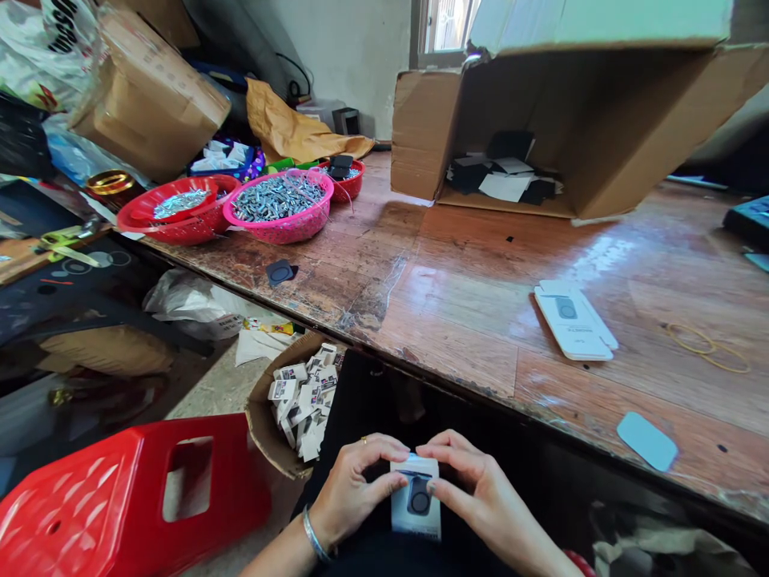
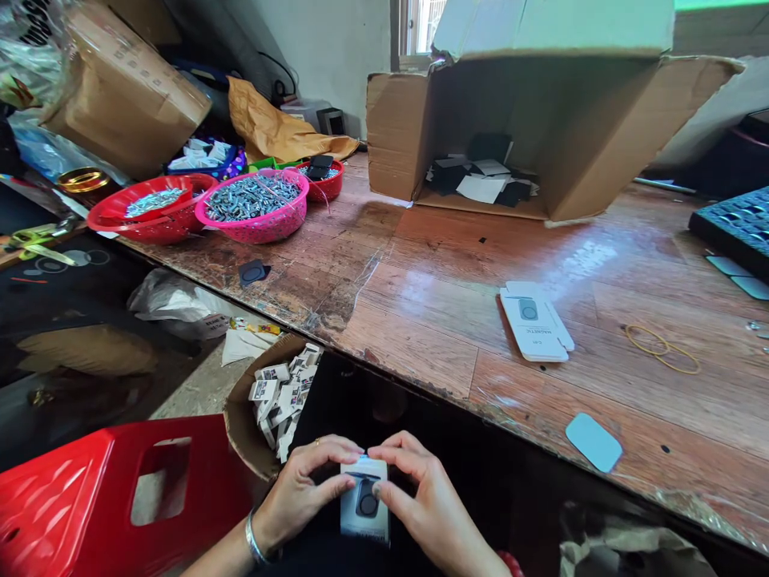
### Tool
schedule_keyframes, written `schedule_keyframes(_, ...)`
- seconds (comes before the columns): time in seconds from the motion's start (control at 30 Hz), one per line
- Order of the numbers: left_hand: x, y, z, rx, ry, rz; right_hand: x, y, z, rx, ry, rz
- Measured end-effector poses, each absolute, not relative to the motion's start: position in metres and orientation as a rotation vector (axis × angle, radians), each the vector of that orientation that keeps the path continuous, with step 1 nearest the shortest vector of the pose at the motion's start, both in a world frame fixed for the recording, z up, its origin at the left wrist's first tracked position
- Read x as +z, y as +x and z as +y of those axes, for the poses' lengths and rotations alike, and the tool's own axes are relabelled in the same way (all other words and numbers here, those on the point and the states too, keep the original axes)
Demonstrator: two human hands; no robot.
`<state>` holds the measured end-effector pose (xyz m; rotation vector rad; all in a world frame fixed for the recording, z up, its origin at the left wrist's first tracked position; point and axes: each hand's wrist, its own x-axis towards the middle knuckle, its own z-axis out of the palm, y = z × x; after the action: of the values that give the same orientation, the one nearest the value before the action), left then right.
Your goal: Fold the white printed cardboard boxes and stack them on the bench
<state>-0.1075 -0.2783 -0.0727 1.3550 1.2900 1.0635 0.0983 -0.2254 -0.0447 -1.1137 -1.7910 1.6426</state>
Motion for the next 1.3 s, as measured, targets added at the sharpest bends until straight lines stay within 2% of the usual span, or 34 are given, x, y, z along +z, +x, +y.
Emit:
schedule_keyframes(0.4, -0.083, -0.096, -0.285, 0.986, 1.281, 1.339, -0.067, 0.092, -0.236, 1.448, -1.088, -1.800)
schedule_keyframes(0.57, -0.088, -0.095, -0.279, 0.995, 1.032, 1.452, -0.062, 0.088, -0.236, 1.388, -1.067, -1.993)
schedule_keyframes(0.67, -0.094, -0.126, -0.268, 1.167, 0.799, 1.595, -0.049, 0.094, -0.224, 1.159, -1.041, -2.052)
schedule_keyframes(0.8, -0.105, -0.205, -0.246, 1.515, 0.412, 1.897, -0.025, 0.127, -0.175, 0.685, -1.144, -1.980)
schedule_keyframes(0.97, -0.120, -0.274, -0.229, 1.358, 0.356, 2.250, -0.015, 0.189, -0.094, 0.082, -1.462, -1.882)
schedule_keyframes(1.13, -0.142, -0.265, -0.226, 1.242, 0.439, 2.292, -0.027, 0.232, -0.044, -0.062, -1.818, -1.850)
schedule_keyframes(1.2, -0.150, -0.248, -0.224, 1.222, 0.528, 2.237, -0.030, 0.238, -0.035, -0.063, -2.015, -1.882)
schedule_keyframes(1.3, -0.152, -0.220, -0.221, 1.190, 0.780, 2.080, -0.032, 0.233, -0.029, -0.062, -2.090, -1.919)
